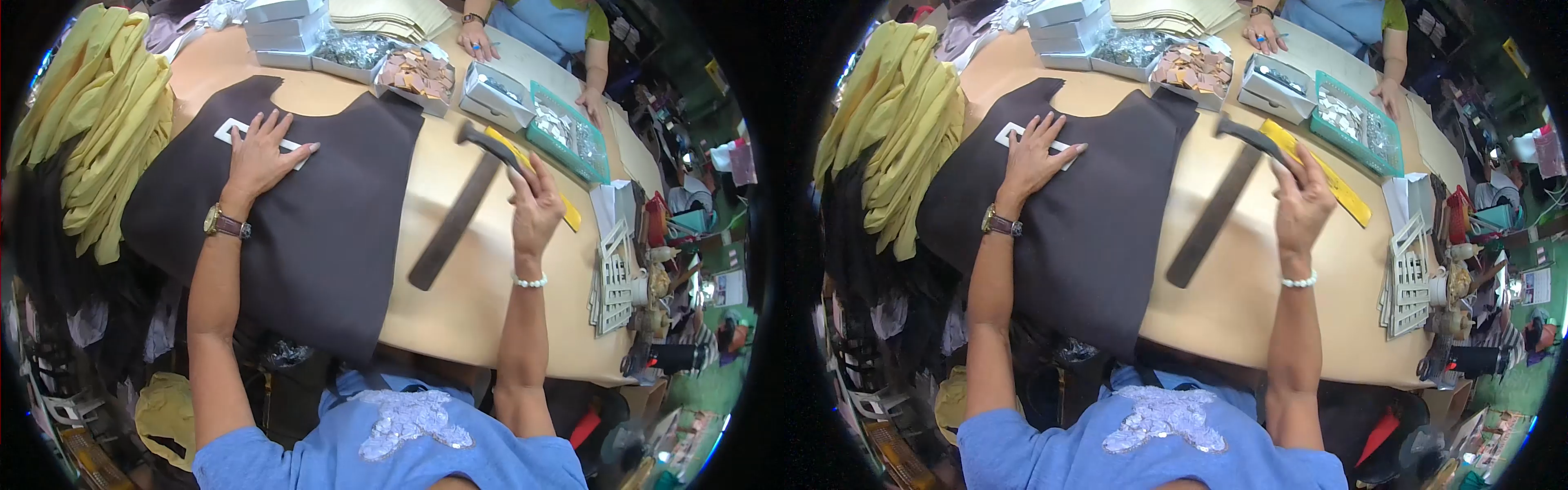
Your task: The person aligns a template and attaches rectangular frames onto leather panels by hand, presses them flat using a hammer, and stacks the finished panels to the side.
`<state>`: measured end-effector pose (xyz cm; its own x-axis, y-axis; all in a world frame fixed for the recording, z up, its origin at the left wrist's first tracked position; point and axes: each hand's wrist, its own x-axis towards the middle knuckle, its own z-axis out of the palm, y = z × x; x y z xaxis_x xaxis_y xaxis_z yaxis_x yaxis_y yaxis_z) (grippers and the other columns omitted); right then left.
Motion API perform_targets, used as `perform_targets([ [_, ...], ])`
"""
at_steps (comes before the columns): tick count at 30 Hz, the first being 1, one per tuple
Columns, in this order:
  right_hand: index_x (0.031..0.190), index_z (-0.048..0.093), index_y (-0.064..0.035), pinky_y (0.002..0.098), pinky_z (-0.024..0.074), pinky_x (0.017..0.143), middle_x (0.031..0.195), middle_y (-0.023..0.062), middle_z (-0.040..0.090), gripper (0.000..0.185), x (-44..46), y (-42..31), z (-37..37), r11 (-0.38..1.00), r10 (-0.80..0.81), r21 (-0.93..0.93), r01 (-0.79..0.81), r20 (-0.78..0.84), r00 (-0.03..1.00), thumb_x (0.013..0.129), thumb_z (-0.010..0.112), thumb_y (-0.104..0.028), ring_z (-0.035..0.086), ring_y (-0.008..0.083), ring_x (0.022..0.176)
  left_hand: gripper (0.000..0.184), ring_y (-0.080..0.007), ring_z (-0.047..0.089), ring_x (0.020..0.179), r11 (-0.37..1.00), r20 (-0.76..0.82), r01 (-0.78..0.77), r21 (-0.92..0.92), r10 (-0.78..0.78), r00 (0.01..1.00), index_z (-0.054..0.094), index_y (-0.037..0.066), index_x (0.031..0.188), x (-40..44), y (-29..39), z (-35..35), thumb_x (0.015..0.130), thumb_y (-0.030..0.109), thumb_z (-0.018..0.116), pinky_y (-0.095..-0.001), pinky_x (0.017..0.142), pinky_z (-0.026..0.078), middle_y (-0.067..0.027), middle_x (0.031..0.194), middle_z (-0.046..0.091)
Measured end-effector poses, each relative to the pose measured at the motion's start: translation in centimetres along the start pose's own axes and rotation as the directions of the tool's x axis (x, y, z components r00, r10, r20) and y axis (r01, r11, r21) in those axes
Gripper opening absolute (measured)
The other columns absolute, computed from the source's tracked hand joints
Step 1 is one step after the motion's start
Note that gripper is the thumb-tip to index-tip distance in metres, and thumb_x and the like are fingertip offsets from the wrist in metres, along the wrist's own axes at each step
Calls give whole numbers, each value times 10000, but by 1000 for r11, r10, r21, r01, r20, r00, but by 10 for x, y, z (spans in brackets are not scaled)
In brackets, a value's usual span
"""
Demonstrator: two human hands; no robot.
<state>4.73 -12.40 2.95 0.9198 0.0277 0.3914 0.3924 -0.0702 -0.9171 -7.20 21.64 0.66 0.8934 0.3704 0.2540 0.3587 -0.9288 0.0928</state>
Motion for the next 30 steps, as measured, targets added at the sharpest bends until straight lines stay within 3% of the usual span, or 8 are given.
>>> perform_targets([
  [5, 1104, 628, 16, 263, 516, 603, 878, 118, 706, 326, -26, -35, 87, 992, -125, 10, 126, 212, 969, 789, 667, -57, 669, 138, 707, 515, -318, 326, 1328, 972, 128, -148, 180, 126, 984, 430, 103, 1358, -1, -9, -1, 956, 412, 340, -629, 1050, 142, -116, 1415, 402],
  [9, 1087, 644, -86, 388, 523, 646, 818, 128, 689, 322, -51, -1, 134, 947, -202, -187, 260, 281, 938, 787, 681, -196, 662, 303, 719, 460, -309, 341, 1323, 973, -175, -87, -212, 50, 983, 328, 106, 1412, 6, -35, 29, 974, 222, 254, -612, 1045, 182, -92, 1440, 372],
  [12, 1050, 646, -92, 409, 519, 646, 753, 93, 687, 315, -44, 8, 128, 804, -66, -498, 324, 467, 882, 787, 679, -264, 661, 297, 716, 464, -310, 348, 1317, 970, -168, -85, -227, 47, 985, 306, 110, 1422, 5, -36, 30, 975, 223, 248, -608, 1046, 181, -97, 1434, 378],
  [16, 1029, 629, -84, 402, 496, 709, 830, 142, 662, 357, -13, -32, 139, 781, -274, -379, 496, 505, 818, 862, 566, -392, 634, 307, 809, 475, -317, 347, 1313, 985, -31, -5, -174, -1, 1000, 387, 94, 1379, 0, -10, 3, 993, 329, 240, -597, 1050, 173, -112, 1419, 394],
  [19, 1113, 587, -79, 467, 432, 836, 1005, 171, 631, 468, -6, -11, 170, 888, -117, -177, 424, 806, 580, 913, 427, -471, 579, 314, 998, 467, -320, 343, 1313, 979, -86, -8, -203, -9, 996, 439, 123, 1345, 0, -18, 16, 992, 361, 249, -596, 1048, 181, -99, 1409, 410],
  [22, 1201, 535, -82, 548, 346, 904, 1206, 184, 543, 563, 11, 43, 176, 657, 0, -476, 585, 776, 631, 929, 318, -524, 483, 343, 1145, 445, -325, 335, 1318, 988, -71, -35, -148, 24, 997, 456, 142, 1330, 1, -17, 12, 986, 351, 266, -598, 1048, 192, -97, 1405, 416],
  [26, 1243, 530, -69, 632, 254, 981, 1353, 191, 432, 624, 45, 66, 112, 579, 304, -759, 298, 540, 785, 930, 290, -552, 372, 377, 1265, 434, -330, 327, 1323, 995, -30, -45, -88, 42, 999, 466, 145, 1320, 1, -17, 11, 980, 341, 280, -602, 1046, 203, -95, 1405, 417],
  [30, 1242, 539, -25, 530, 245, 1060, 1360, 226, 428, 590, 5, 54, 37, 804, 161, -589, 85, 351, 922, 927, 366, -493, 356, 366, 1300, 433, -297, 322, 1334, 999, -26, -18, -39, 17, 1000, 452, 147, 1333, 6, -29, 26, 981, 330, 280, -578, 1054, 210, -82, 1409, 418],
])
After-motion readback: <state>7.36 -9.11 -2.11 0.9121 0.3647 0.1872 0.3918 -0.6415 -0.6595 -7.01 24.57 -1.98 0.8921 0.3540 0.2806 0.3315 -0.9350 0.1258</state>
